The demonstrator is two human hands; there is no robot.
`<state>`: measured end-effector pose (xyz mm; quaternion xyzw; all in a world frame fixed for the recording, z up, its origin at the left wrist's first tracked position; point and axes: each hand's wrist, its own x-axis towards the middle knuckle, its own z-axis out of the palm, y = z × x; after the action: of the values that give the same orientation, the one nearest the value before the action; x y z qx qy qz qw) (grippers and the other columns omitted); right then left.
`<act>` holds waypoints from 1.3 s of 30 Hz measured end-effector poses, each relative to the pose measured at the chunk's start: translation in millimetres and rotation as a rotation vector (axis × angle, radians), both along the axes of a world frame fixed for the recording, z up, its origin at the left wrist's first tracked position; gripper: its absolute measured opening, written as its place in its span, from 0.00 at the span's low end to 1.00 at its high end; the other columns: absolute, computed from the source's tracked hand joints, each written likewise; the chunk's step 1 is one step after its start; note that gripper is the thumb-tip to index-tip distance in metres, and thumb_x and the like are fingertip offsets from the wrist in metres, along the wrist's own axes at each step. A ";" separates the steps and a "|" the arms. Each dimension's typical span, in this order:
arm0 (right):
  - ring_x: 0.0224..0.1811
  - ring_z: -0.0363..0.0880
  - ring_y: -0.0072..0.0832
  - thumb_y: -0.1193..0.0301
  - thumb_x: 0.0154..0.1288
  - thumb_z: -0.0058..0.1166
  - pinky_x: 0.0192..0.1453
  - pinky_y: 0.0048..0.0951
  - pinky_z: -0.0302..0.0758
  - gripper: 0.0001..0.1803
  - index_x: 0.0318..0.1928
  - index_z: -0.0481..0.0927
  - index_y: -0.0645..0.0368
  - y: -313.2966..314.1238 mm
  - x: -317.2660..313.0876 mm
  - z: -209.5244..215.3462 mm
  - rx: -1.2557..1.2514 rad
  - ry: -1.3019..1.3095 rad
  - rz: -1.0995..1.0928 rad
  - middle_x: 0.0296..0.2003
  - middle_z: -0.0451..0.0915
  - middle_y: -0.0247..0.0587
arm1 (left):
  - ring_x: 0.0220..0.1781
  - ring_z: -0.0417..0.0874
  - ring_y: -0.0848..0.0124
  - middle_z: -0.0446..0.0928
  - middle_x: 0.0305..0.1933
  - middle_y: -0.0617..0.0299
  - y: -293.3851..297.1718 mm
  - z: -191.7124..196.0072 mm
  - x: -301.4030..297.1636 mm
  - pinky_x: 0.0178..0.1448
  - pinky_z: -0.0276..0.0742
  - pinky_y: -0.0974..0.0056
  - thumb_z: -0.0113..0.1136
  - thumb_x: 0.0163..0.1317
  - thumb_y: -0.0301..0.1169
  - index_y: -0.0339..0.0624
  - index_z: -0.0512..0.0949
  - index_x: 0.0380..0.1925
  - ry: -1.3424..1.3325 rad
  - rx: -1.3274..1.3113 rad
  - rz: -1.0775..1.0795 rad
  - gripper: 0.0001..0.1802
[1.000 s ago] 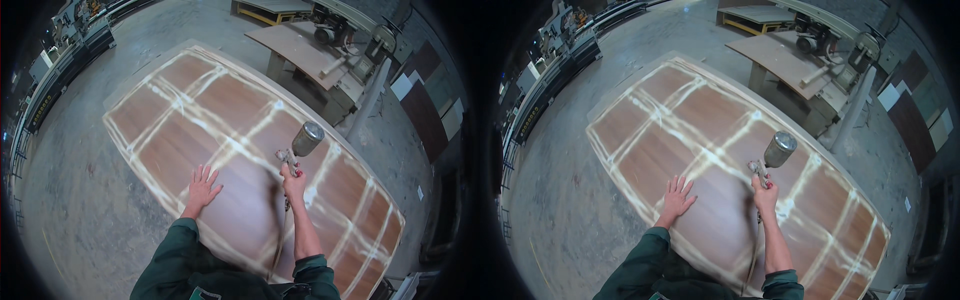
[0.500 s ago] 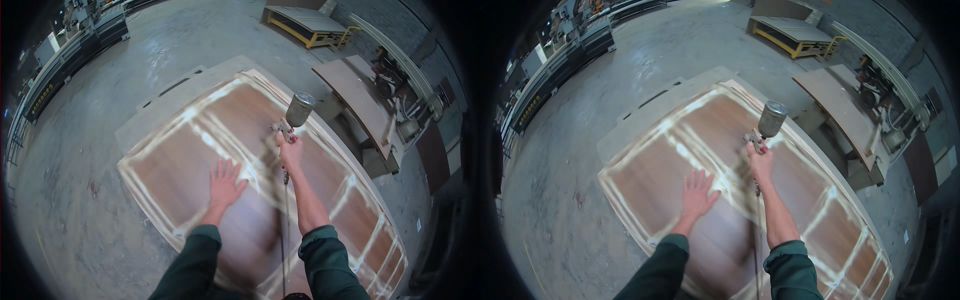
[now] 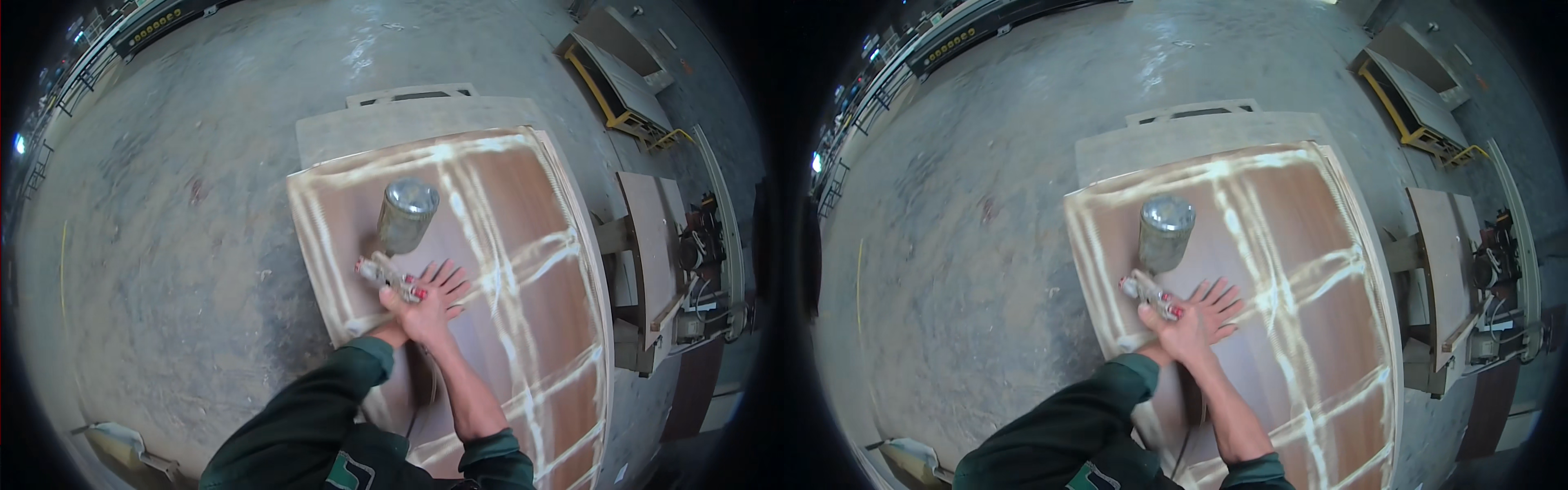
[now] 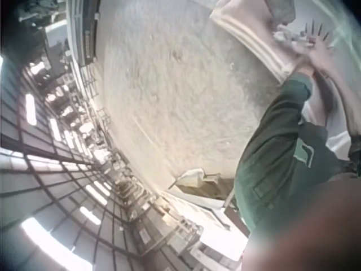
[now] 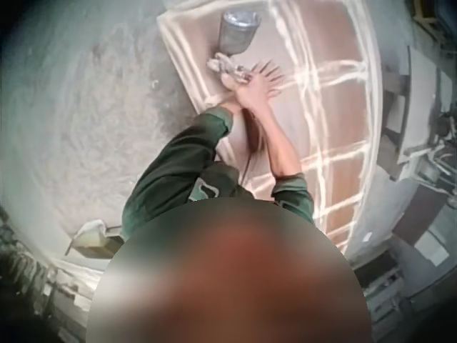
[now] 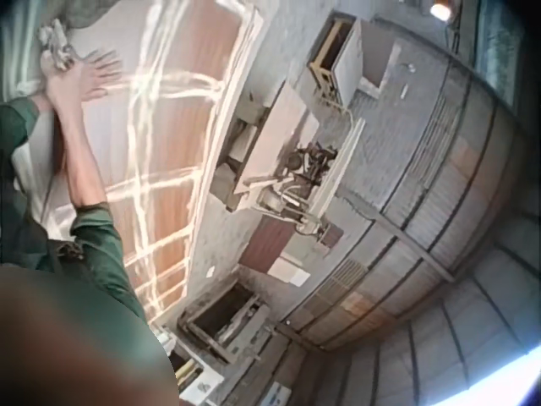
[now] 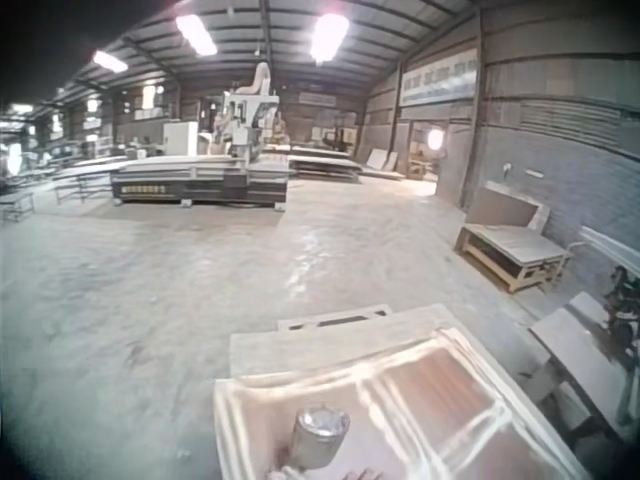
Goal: Using a spray gun to apply a coating to a large wooden panel in an industrial manufacturing setting.
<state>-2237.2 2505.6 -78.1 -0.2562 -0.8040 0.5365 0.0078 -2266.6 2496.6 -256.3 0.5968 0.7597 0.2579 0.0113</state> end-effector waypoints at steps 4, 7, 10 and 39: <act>0.38 0.82 0.22 0.63 0.66 0.72 0.46 0.33 0.80 0.17 0.45 0.89 0.65 -47.3 86.7 1.8 -0.232 0.028 -0.248 0.33 0.87 0.39 | 0.88 0.50 0.47 0.58 0.86 0.56 -135.5 30.6 -26.5 0.85 0.48 0.34 0.56 0.70 0.59 0.58 0.67 0.78 0.006 -0.188 0.058 0.40; 0.29 0.74 0.18 0.62 0.70 0.71 0.33 0.32 0.73 0.15 0.37 0.86 0.62 -66.6 166.9 7.9 -0.081 -0.036 -0.609 0.24 0.79 0.29 | 0.88 0.51 0.45 0.59 0.85 0.52 -225.5 45.3 -52.9 0.84 0.46 0.30 0.56 0.72 0.58 0.58 0.69 0.78 0.037 -0.309 0.265 0.38; 0.20 0.69 0.16 0.61 0.72 0.69 0.24 0.28 0.65 0.13 0.35 0.84 0.57 -91.3 259.8 -9.7 0.001 -0.037 -1.172 0.20 0.74 0.24 | 0.88 0.50 0.43 0.56 0.86 0.51 -260.4 33.1 -77.4 0.85 0.41 0.29 0.53 0.73 0.59 0.58 0.66 0.80 0.075 -0.272 0.261 0.39; 0.48 0.85 0.31 0.64 0.67 0.73 0.59 0.34 0.79 0.27 0.64 0.85 0.58 -148.0 73.5 0.7 -0.154 -0.070 -1.162 0.47 0.87 0.47 | 0.88 0.45 0.39 0.52 0.88 0.49 -95.3 29.5 -323.9 0.86 0.38 0.33 0.46 0.77 0.59 0.61 0.61 0.82 0.202 -0.404 0.195 0.38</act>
<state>-2163.6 2357.7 -77.3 -0.6723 -0.4901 0.4924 0.2556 -2590.6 2401.3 -226.8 0.5292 0.8471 0.0398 0.0296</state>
